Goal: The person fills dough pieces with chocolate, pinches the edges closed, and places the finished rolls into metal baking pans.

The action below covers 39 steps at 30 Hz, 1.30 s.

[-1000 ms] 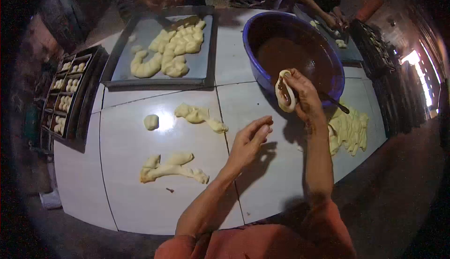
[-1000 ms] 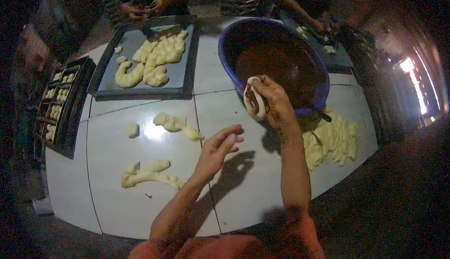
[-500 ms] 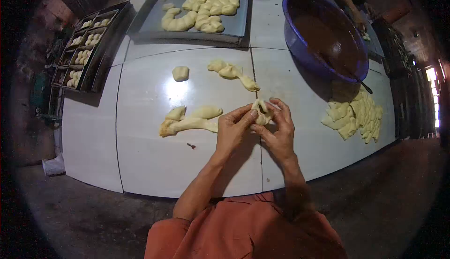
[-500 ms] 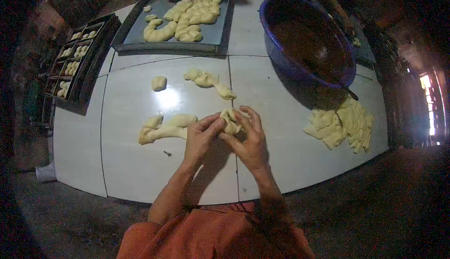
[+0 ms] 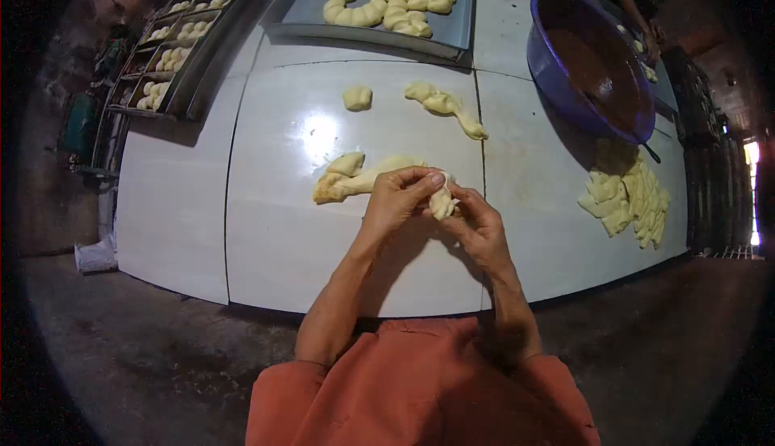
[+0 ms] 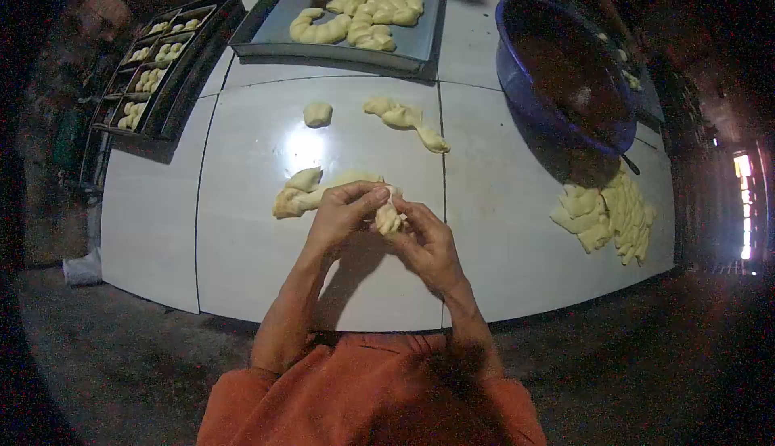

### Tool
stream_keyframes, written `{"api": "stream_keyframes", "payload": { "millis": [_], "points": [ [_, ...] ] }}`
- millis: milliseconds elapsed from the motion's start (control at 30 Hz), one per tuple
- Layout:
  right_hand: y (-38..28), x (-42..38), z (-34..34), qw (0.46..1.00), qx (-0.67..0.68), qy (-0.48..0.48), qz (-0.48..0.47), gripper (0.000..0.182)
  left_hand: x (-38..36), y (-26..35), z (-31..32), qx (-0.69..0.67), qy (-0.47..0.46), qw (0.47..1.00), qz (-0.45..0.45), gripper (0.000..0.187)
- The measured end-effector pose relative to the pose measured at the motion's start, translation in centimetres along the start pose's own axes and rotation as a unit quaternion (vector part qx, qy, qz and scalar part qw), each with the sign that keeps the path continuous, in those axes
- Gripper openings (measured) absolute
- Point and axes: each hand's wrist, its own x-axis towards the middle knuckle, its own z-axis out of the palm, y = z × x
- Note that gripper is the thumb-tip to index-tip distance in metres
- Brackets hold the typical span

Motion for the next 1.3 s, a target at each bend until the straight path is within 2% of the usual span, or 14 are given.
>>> {"api": "stream_keyframes", "payload": {
  "millis": [200,333,400,467,500,567,733,800,900,933,1033,1100,1200,1300],
  "points": [
    [2.1,0.4,1.0,0.987,-0.079,0.075,-0.116,0.027,-2.9,-0.6,0.4,0.001,-0.05,0.992,0.112,0.032],
    [1.6,1.1,4.1,0.953,-0.016,0.245,-0.178,0.025,-2.7,-2.1,-0.2,0.001,-0.051,0.991,0.121,0.025],
    [1.8,0.9,3.7,0.943,-0.181,0.19,-0.207,0.025,-2.9,-3.3,-0.2,0.009,-0.045,0.992,0.114,0.026],
    [2.8,0.7,3.6,0.927,-0.2,0.242,-0.205,0.025,-4.4,-3.2,0.6,0.033,-0.027,0.984,0.173,0.029],
    [2.5,0.6,3.6,0.945,-0.196,0.213,-0.153,0.024,-4.9,-2.6,0.4,0.124,-0.019,0.973,0.192,0.03],
    [1.2,0.2,3.5,0.969,-0.199,0.149,-0.006,0.023,-4.9,-3.2,0.2,0.09,0.008,0.985,0.147,0.03],
    [0.5,-3.1,3.7,0.976,-0.188,0.072,-0.078,0.032,-5.7,-6.5,-1.3,0.008,0.072,0.995,0.067,0.027],
    [1.2,-5.0,3.9,0.975,-0.208,-0.014,-0.079,0.042,-6.2,-7.7,-1.8,0.063,0.076,0.987,0.128,0.033],
    [1.5,-5.2,3.8,0.97,-0.239,-0.038,-0.009,0.035,-8.2,-5.9,-2.1,0.436,0.141,0.885,0.081,0.054],
    [1.3,-4.8,3.8,0.956,-0.287,-0.057,0.0,0.032,-8.4,-5.7,-2.3,0.443,0.198,0.859,0.164,0.052],
    [0.7,-3.1,3.4,0.955,-0.296,-0.012,-0.009,0.026,-8.2,-3.8,-3.7,0.427,0.252,0.845,0.202,0.049],
    [0.7,-0.5,2.8,0.937,-0.345,0.037,-0.046,0.026,-7.0,-2.7,-4.5,0.49,0.27,0.775,0.292,0.038],
    [0.6,5.1,2.9,0.919,-0.386,0.059,-0.061,0.029,-4.2,-2.5,-5.0,0.548,0.288,0.725,0.303,0.045],
    [2.3,8.9,3.0,0.867,-0.457,0.021,-0.199,0.032,-1.6,-2.7,-4.5,0.592,0.289,0.695,0.288,0.051]
  ]
}}
